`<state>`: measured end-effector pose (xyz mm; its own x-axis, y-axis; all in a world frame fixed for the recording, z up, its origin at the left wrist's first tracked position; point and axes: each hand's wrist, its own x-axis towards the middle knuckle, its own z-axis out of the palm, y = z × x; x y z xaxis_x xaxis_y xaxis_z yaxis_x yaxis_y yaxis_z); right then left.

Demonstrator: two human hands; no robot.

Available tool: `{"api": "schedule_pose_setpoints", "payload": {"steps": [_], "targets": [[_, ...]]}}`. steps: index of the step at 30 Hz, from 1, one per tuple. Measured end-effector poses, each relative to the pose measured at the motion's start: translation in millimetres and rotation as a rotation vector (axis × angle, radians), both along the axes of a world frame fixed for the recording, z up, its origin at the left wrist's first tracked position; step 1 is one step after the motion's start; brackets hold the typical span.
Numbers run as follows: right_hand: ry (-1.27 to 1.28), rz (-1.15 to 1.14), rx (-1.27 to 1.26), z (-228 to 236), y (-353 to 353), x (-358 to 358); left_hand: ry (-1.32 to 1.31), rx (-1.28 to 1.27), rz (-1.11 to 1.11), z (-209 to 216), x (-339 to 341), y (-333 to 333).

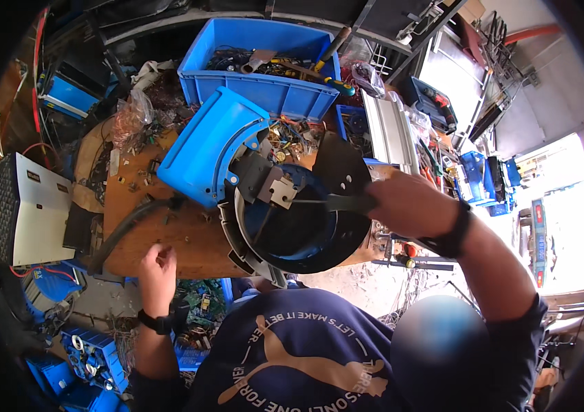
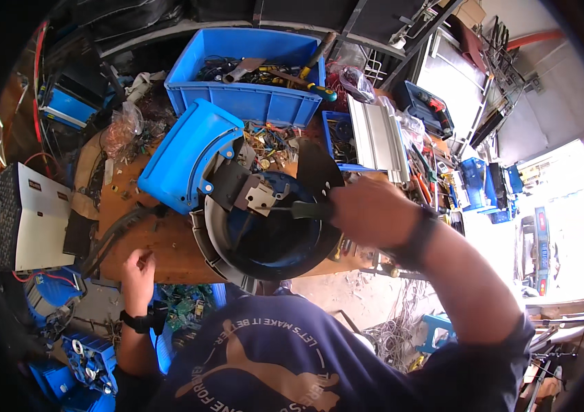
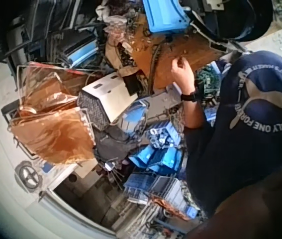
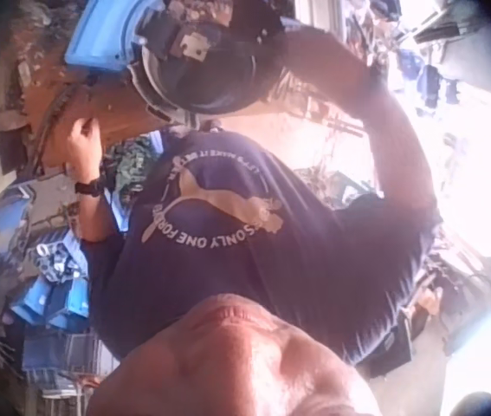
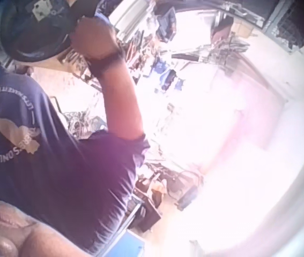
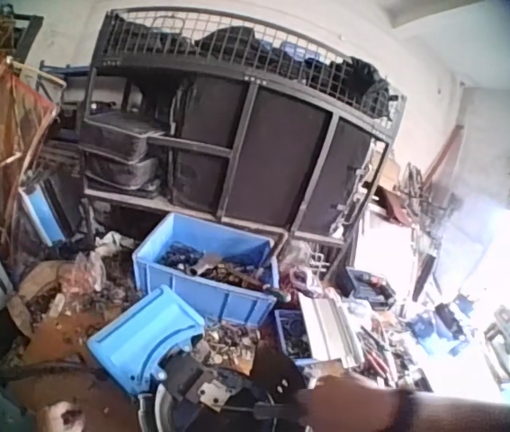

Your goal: The person assembles a blue plastic housing unit on a workbench. They attach a black circular component to the blue housing, then use a screwdriver to secure a metal plate to the assembly. The person manipulates wires and internal components within the housing throughout the process.

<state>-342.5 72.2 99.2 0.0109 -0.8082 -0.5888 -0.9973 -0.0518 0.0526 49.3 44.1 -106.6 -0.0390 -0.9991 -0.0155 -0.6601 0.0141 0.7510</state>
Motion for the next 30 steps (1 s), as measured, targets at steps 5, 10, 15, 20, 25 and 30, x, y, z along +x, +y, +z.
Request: {"api": "schedule_pose_setpoints", "payload": {"steps": [5, 10, 15, 20, 25, 30], "targets": [[0.196, 0.378, 0.286, -81, -54, 32, 0.068, 0.134, 0.028, -21, 16, 35], [0.277, 0.453, 0.633, -165, -72, 30, 0.049, 0.039, 0.023, -39, 42, 65], [0.295, 0.467, 0.726, -231, -81, 30, 0.089, 0.235, 0.156, -63, 66, 88], [0.216, 0.521, 0.824, -288, -88, 17, 0.023, 0.411, 0.072, -86, 68, 96], [0.24, 0.467, 0.76, -311, -81, 13, -0.023, 0.486, -0.049, -92, 57, 84], [0.266, 0.423, 0.71, -330, -74, 9, -0.097, 0.485, -0.137, -87, 39, 73]]}}
